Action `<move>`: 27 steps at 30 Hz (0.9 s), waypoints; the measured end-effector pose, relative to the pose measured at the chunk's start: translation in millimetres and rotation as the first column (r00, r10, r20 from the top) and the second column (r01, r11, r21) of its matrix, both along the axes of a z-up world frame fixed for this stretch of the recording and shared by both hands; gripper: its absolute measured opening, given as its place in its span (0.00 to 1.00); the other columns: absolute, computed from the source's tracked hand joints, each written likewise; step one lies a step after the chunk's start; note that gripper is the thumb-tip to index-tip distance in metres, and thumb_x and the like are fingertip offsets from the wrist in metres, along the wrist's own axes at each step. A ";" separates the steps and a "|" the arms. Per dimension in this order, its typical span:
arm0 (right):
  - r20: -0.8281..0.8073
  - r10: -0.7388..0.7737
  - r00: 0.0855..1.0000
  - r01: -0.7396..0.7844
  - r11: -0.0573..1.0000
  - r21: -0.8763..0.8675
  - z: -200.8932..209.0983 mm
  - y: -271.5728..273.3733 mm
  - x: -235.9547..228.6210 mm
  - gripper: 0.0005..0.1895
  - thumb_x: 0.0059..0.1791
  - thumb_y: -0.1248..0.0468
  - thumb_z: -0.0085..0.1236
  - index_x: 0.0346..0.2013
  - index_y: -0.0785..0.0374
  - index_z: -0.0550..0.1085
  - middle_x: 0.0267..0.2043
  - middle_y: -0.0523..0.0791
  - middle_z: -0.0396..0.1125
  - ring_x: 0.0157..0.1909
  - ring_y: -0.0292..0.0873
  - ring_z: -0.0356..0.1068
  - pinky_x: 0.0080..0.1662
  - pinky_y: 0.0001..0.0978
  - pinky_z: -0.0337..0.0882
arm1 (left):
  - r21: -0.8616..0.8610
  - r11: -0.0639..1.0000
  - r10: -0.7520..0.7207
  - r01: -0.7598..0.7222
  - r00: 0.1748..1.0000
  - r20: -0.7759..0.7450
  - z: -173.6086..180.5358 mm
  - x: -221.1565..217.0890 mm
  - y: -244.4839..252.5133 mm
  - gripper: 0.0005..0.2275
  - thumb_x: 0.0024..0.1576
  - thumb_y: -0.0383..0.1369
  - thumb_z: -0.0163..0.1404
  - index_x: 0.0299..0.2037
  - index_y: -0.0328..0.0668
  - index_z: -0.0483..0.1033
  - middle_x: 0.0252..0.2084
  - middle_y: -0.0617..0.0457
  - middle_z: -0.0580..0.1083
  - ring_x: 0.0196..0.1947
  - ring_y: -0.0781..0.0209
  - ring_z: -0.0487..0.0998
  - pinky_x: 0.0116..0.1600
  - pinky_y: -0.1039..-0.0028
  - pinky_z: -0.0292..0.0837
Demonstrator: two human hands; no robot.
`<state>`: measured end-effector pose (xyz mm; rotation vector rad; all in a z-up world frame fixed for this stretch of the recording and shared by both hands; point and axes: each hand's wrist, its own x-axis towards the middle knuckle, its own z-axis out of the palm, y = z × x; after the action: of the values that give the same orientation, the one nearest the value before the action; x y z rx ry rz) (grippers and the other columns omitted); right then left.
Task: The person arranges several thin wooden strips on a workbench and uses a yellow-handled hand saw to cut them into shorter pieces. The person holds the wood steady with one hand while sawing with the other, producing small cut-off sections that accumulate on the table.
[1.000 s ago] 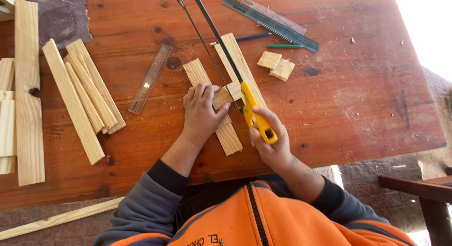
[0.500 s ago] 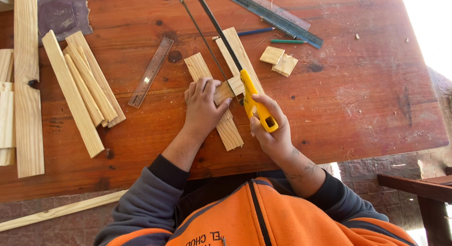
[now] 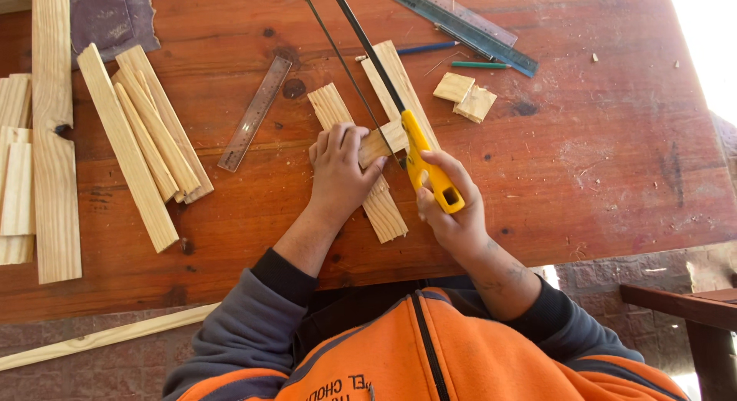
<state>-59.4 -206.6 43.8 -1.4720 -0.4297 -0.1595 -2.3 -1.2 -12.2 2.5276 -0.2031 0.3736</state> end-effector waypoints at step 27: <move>0.077 -0.018 0.997 0.016 0.999 0.031 1.8 2.8 8.6 0.26 0.48 0.82 0.48 0.62 0.77 0.63 0.18 0.51 0.64 0.17 0.40 0.67 0.24 0.30 0.70 | 0.007 1.000 0.008 -0.008 0.995 0.101 -6.4 6.6 -2.5 0.22 0.48 0.47 0.59 0.50 0.53 0.70 0.53 0.57 0.67 0.52 0.53 0.69 0.56 0.61 0.56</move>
<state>-50.8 -203.8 45.6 -1.4435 -0.4757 -0.2362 4.2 -3.7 -18.6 2.5197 -0.2333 0.5048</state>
